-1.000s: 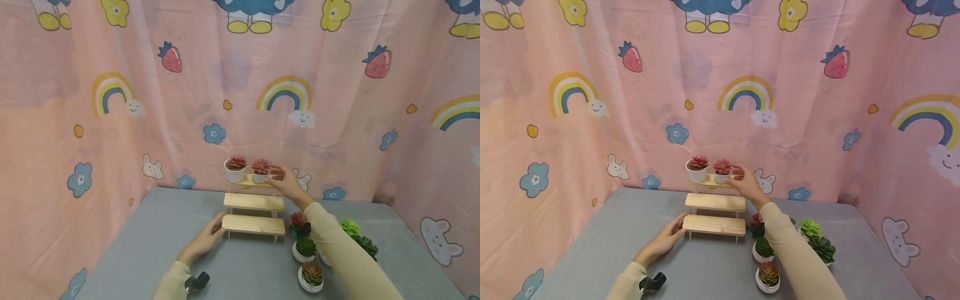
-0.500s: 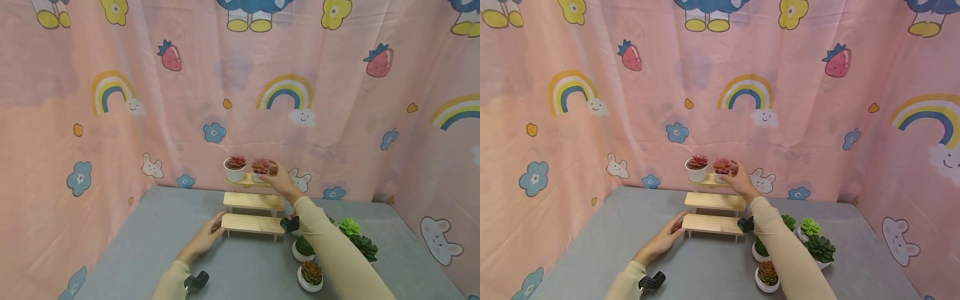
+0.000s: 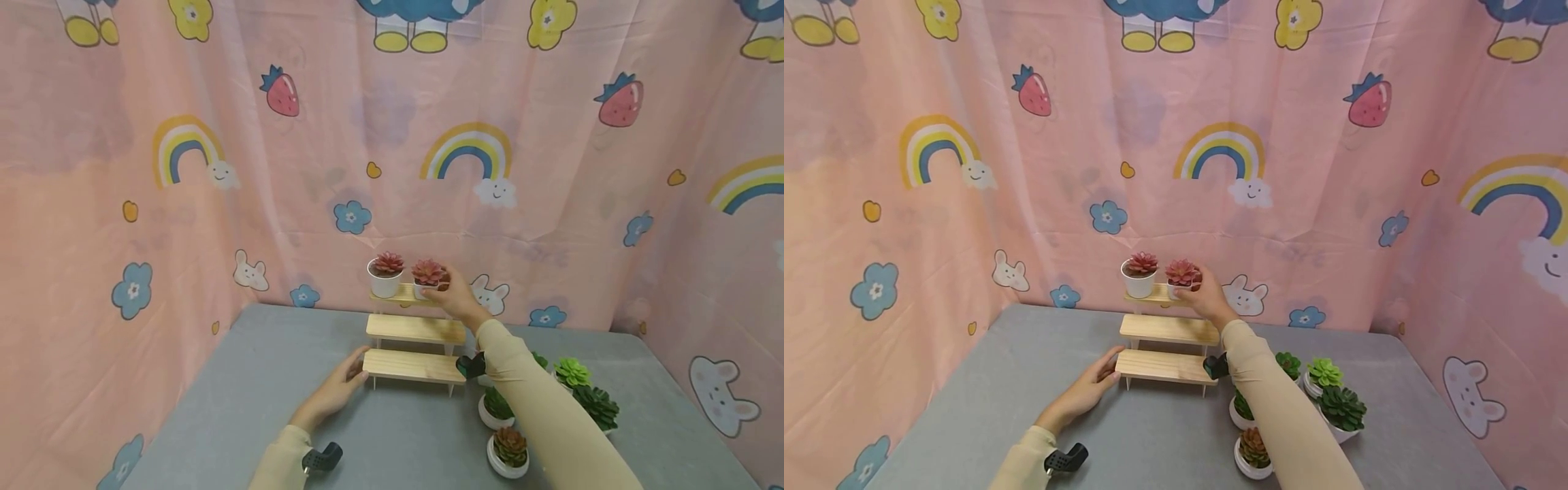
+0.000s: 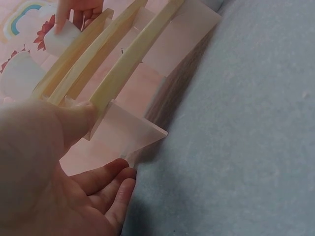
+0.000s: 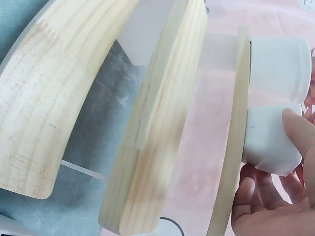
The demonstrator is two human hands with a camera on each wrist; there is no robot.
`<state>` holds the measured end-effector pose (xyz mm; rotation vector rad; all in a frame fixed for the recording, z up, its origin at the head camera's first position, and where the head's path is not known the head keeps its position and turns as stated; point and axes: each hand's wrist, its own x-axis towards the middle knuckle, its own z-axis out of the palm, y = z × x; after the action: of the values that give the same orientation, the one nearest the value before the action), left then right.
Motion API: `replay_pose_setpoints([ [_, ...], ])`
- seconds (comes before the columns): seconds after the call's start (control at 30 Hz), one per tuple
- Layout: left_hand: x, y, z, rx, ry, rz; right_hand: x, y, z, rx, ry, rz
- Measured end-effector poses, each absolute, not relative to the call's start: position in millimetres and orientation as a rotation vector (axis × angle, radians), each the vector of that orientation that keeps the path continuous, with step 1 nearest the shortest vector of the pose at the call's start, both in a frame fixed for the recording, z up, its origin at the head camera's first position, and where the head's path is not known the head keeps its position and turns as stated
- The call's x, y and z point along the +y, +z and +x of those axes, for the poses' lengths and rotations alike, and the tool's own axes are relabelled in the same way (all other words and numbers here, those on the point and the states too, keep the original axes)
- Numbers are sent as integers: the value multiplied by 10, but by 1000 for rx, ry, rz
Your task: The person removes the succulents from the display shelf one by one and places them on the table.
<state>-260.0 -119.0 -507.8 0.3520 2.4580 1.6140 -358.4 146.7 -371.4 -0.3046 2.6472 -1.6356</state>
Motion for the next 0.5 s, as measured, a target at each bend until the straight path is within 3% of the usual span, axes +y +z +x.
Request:
replay_pose_setpoints([
  [0.5, -1188, -5046, -2578, 2437, 1630, 381, 1525, -3749, -3543, 2706, -1641, -372],
])
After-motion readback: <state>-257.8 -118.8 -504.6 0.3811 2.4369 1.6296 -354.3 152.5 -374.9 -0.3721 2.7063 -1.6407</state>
